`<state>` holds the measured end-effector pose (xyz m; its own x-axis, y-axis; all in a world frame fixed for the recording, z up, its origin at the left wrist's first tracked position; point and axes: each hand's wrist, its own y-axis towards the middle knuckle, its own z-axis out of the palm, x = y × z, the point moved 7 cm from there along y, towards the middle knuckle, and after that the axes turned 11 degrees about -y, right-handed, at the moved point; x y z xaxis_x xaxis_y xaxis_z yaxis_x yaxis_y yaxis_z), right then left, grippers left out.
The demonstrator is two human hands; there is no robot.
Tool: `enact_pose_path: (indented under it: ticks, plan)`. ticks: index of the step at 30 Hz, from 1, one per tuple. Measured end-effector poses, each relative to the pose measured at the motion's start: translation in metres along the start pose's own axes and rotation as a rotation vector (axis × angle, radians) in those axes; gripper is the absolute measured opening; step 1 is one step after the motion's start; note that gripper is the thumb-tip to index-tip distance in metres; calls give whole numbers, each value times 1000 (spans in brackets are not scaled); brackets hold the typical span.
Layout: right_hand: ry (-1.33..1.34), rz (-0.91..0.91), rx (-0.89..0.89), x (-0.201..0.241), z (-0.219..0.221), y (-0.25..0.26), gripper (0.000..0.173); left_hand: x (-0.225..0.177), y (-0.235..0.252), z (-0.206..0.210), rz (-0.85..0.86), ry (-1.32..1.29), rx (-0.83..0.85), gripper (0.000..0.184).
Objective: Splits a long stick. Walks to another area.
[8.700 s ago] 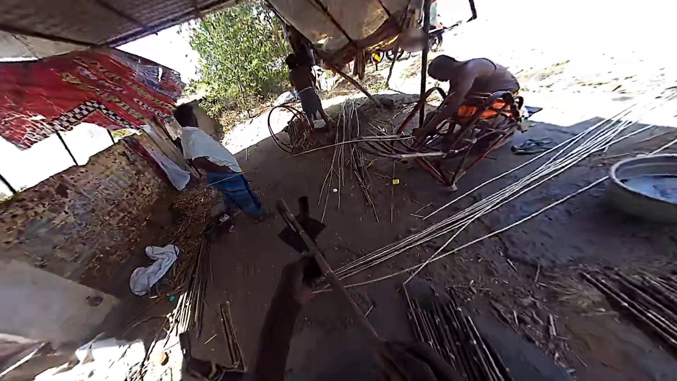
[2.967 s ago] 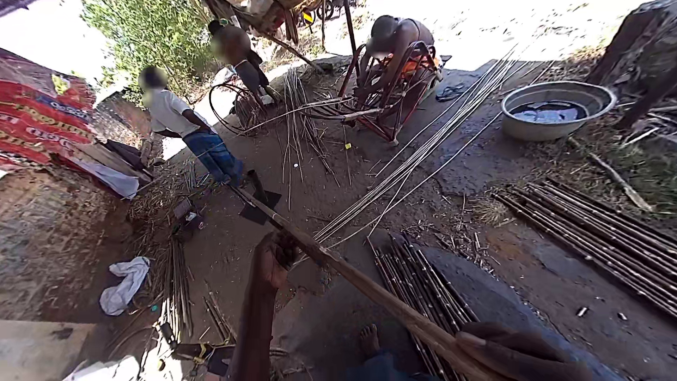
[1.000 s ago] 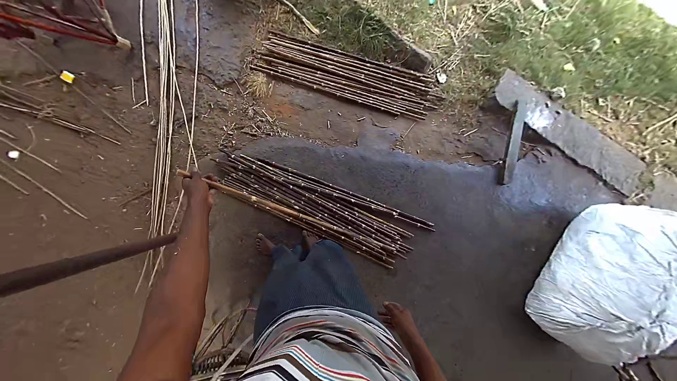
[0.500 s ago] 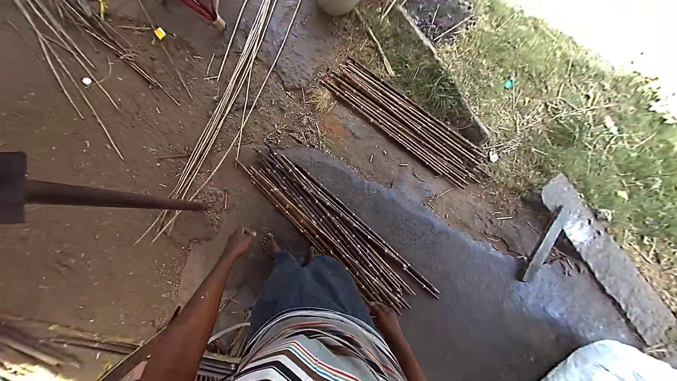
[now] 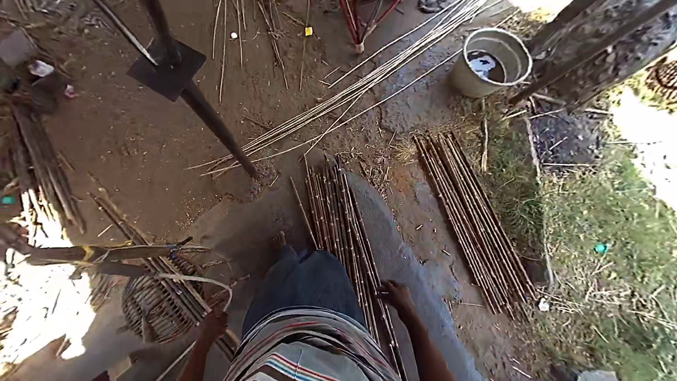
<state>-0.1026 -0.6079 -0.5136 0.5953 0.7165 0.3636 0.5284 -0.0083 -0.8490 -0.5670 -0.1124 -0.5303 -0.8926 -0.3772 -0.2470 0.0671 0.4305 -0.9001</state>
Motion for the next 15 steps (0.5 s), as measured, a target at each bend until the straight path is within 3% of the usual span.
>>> enact_pose_path:
  ticks: [3,7,10,15]
  plan:
    - [-79,-52,6,52,-2,-2,39,17,-30,25,-29,-81,13,37]
    - [-117,-125,25,108,18,-18,39,-6,-67,46,7,-35,112,36]
    - [-173,-147,62,133,49,-31,37,-9,-55,43,79,1,178,35]
    - [-188,-152,75,135,86,-51,36,-16,2,9,54,-68,212,39]
